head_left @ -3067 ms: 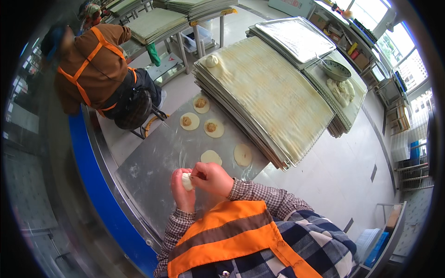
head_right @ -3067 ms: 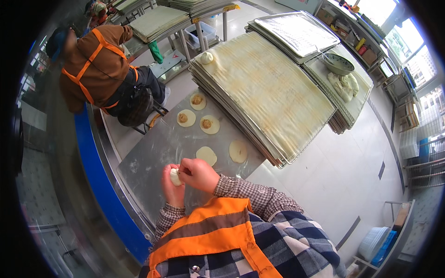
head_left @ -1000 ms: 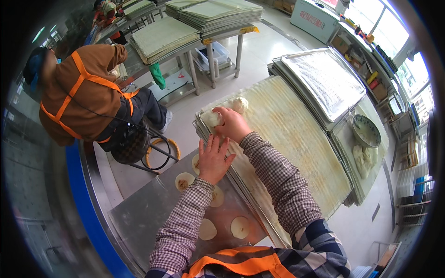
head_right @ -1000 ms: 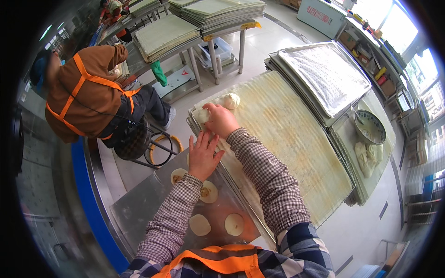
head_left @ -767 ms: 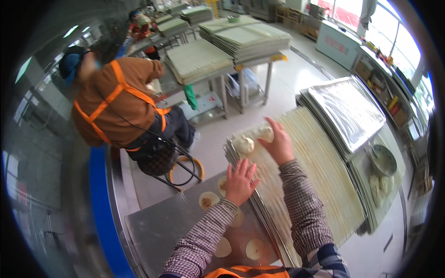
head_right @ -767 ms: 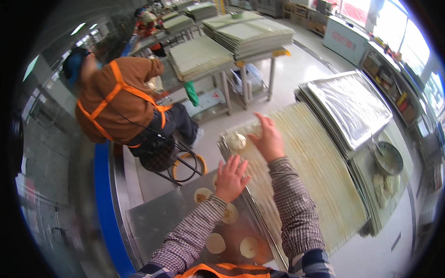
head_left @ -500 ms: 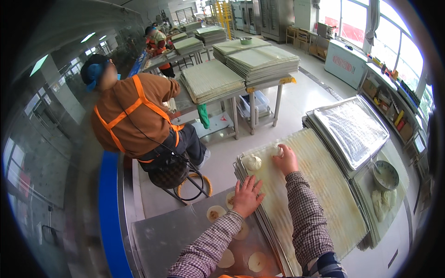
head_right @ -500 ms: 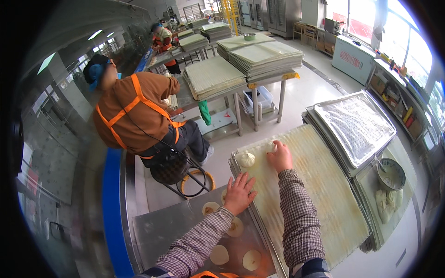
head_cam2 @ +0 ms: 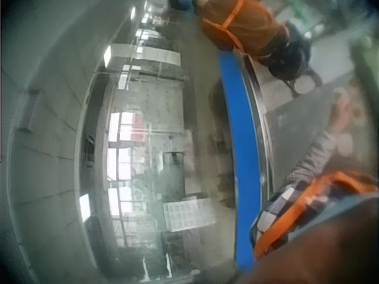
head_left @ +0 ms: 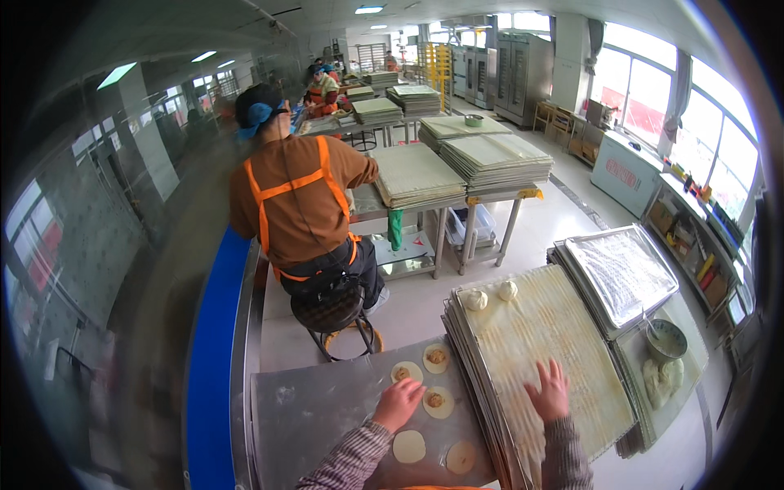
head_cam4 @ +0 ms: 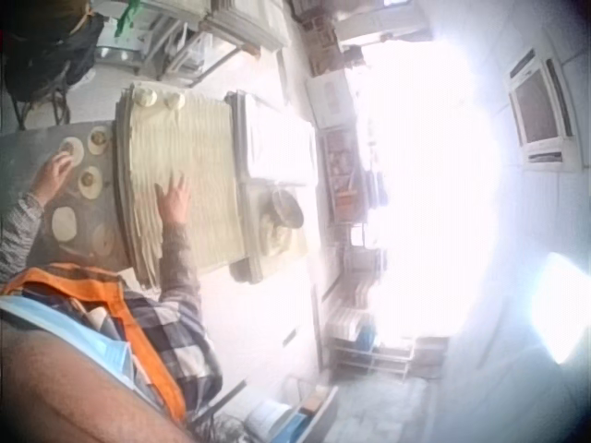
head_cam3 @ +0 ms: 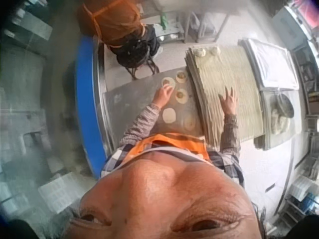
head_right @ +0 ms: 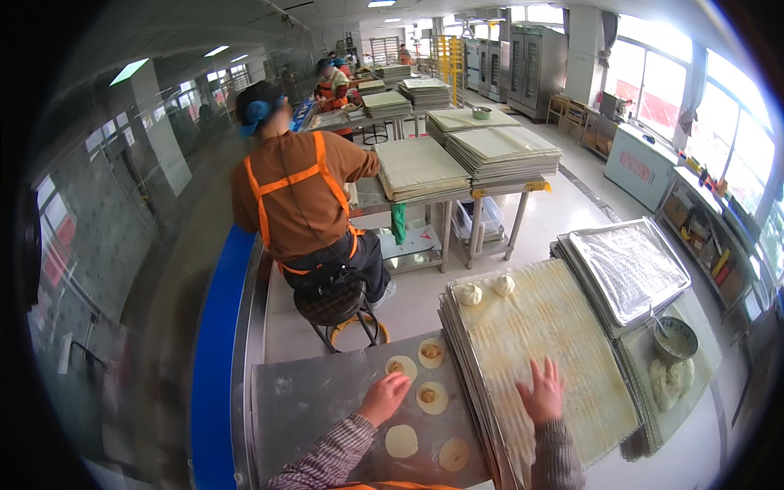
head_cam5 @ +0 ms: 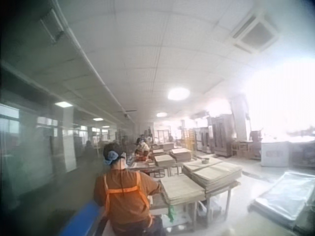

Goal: The person places round dough wrappers on a blue conveyor belt, adds a small amount of filling to each, folds them into sealed dumplings, and moves them along the belt. The person repeats this process continuously while another worker performs a similar task nearby.

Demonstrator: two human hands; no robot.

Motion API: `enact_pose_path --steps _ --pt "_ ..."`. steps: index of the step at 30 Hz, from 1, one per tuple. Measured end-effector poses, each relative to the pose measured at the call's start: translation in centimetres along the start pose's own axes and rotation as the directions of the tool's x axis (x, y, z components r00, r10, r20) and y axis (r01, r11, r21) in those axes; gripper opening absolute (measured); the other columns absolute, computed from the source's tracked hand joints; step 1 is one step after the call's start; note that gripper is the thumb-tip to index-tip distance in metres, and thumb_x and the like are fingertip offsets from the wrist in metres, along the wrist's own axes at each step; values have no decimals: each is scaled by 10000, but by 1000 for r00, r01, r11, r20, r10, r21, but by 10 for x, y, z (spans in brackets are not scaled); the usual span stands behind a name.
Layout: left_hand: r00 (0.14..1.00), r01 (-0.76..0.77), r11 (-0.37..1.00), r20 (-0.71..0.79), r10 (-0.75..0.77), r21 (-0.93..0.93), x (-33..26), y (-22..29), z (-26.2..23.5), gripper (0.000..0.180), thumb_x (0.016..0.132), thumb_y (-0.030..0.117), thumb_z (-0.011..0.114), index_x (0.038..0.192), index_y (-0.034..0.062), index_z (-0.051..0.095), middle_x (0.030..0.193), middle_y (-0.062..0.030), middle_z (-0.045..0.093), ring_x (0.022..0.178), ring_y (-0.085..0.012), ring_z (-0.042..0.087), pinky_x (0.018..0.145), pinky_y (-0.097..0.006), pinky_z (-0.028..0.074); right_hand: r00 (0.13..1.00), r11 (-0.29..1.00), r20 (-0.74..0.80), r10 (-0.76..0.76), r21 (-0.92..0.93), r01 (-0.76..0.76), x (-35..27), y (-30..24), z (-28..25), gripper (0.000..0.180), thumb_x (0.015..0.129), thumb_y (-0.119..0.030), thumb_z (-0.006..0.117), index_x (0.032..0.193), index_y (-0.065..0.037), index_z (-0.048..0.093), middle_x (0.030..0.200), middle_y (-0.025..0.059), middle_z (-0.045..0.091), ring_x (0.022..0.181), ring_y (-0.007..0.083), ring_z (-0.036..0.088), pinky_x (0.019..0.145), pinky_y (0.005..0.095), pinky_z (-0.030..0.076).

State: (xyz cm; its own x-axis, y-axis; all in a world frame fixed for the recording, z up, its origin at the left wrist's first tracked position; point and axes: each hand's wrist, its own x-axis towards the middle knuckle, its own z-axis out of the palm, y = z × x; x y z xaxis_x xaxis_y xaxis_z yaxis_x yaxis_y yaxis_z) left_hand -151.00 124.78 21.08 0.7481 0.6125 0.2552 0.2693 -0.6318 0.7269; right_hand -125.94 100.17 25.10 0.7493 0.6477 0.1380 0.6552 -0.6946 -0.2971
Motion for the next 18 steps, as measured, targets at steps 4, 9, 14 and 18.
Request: enact_pose_path --steps 4,9,14,18 --pt "985 168 984 -39 -170 -57 -71 -24 -37 285 914 288 542 955 22 634 945 -147 639 834 -334 620 717 -383 503 988 988 72 133 -90 -126 -94 2 -1 589 797 -303 652 1307 -74 466 1410 226 350 1318 376 321 1060 521 269" --pt "969 223 972 -88 -229 -67 -132 -53 -96 337 937 331 496 938 23 631 914 -136 633 839 -337 606 710 -392 494 935 993 -345 88 101 -56 -114 -38 -25 414 797 -95 623 1194 -23 531 1215 214 534 1092 383 519 905 401 434" --pt "973 127 989 -183 -140 -81 -184 -70 -153 318 932 305 510 906 12 631 896 -142 624 831 -340 595 710 -392 488 948 901 -205 -245 312 300 -128 -172 12 216 770 -81 622 978 -20 632 913 159 639 862 332 616 754 392 502" --pt "978 139 982 -139 -156 -124 -232 -86 -179 277 919 266 537 894 7 630 890 -151 619 831 -345 591 718 -391 489 829 846 313 -463 436 308 -179 -294 88 275 810 -194 632 1062 -84 647 917 120 675 818 291 655 717 374 520"
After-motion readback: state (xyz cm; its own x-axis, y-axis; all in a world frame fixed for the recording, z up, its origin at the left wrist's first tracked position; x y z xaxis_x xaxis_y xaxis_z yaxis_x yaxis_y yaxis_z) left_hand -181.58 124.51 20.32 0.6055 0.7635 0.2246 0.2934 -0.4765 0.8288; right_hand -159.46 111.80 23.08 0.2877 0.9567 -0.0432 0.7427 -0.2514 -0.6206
